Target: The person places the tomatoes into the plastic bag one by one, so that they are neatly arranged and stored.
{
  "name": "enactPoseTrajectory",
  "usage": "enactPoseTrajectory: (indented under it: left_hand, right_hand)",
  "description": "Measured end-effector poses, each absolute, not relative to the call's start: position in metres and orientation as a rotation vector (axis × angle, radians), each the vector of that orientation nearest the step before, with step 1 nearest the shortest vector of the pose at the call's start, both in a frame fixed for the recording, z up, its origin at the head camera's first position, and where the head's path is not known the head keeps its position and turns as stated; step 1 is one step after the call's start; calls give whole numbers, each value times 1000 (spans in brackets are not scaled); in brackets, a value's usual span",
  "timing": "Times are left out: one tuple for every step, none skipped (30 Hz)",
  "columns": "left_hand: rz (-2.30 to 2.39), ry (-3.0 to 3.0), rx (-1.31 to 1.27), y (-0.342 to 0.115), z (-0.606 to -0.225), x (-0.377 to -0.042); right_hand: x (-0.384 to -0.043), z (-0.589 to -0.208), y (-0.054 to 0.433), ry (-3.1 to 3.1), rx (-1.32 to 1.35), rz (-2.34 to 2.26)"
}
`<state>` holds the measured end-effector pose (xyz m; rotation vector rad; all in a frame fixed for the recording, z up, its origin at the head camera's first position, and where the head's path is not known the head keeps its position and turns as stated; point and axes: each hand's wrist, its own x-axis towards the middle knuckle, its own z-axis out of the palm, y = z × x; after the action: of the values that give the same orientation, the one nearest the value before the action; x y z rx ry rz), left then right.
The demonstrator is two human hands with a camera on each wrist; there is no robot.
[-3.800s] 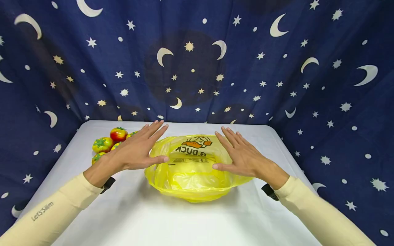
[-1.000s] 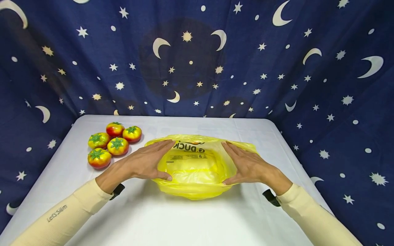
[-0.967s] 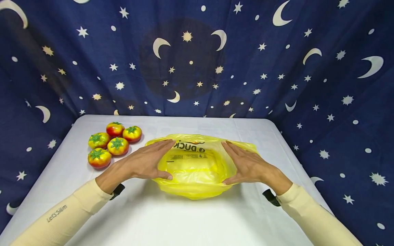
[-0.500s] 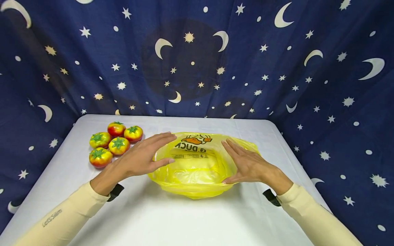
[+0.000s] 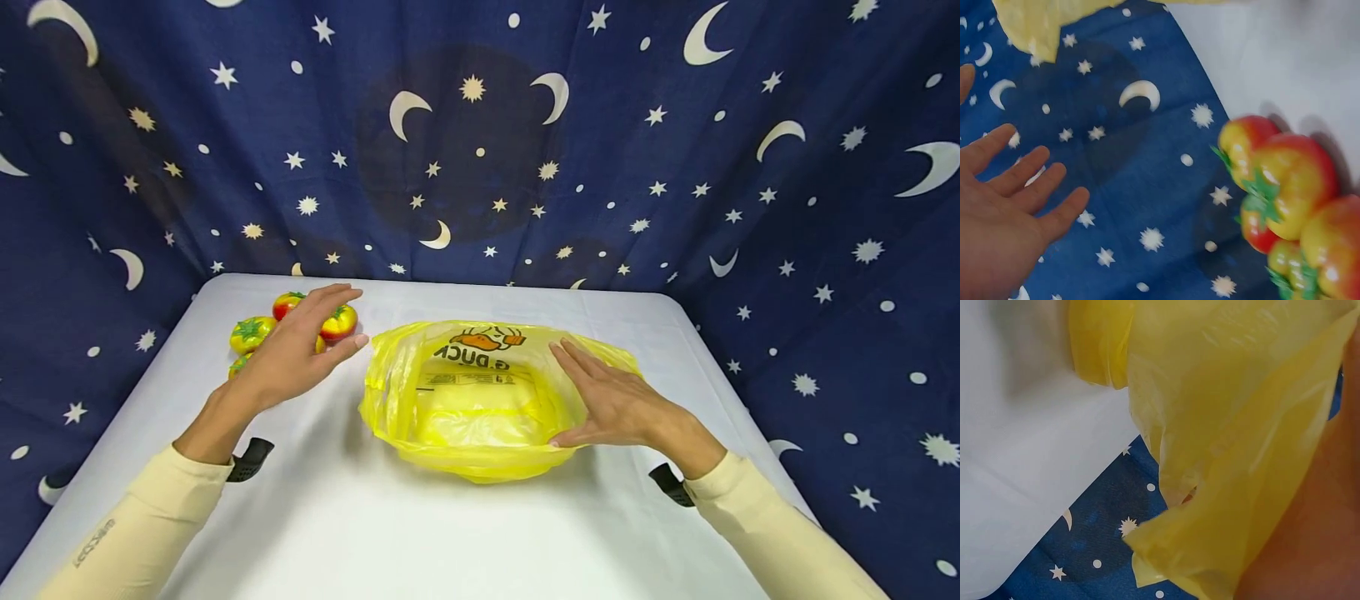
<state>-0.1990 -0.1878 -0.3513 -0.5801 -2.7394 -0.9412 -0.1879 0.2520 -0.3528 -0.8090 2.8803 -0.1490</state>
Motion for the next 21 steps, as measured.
enactPoseTrajectory:
  left_hand:
    - [-957,-2748,-545,-191,-353,-199]
    - [-963,-2755,-514,-195,-355,-200]
    - [-961,-2758,-490,-199,-358,-200]
    - [-955,-2756,-472,-203,-361,-200]
    - [-942,-2765,-448,-207,-363,-200]
    - [-932,-2769,-429,-210,-366,-201]
    - [-917,-2774,-413,-214,-370,-201]
    - [-897,-2788,-391,-217,-373,-202]
    - [-875,-2800,-369,-220,-376,-203]
    - [-854,-2815,-339,-223,-379,-203]
    - [-826,-2834,-310,-225,-383,-204]
    - [-802,-2850,-283,-228,-387,-204]
    - [-776,-2868,-253,-231,-391,-205]
    - [-753,-2887,-222,-234,-395,-206]
    - [-732,-2907,-192,-237,-399,-207]
    - [-716,-2927,-163,-240,-403,-207]
    - [-703,-2947,-143,-242,-408,-208]
    - [-695,-2965,-121,-245,-412,-209]
    - [-687,-2980,-106,-247,-415,-209]
    - [-681,-2991,-91,-249,-419,-209]
    - [-673,-2997,-80,-251,-422,-209]
  right_hand:
    - [-188,-353,252,2881,-810,-153]
    - [-188,-353,253,2882,-810,-157]
    - [-188,-353,253,2883,-812,-158]
    - [-188,-353,253,2883,-814,-161]
    - [-188,-353,253,2883,-816,-162]
    - [-188,-353,253,2884,-818,-162]
    - [-188,-353,253,2884,-819,-163]
    - [-188,-354,253,2885,-819,-163]
    - [-189,-354,253,2883,-820,-164]
    - [-189,-354,253,2880,-819,-165]
    - [-189,-354,253,2878,-820,-165]
    - [-189,-354,253,2877,-819,-165]
    - [-189,-354,253,2875,-818,-168]
    - [-189,-355,253,2875,-819,-170]
    - [-189,-355,253,2875,-821,-173]
    - [-189,-355,253,2876,-825,-172]
    - [-189,-355,253,2877,-828,-173]
    - [-189,-355,253,2879,-832,-174]
    - [-189,-355,253,2879,-834,-174]
    - [-189,-355,253,2880,-837,-174]
    - [-189,-354,253,2879,-838,-172]
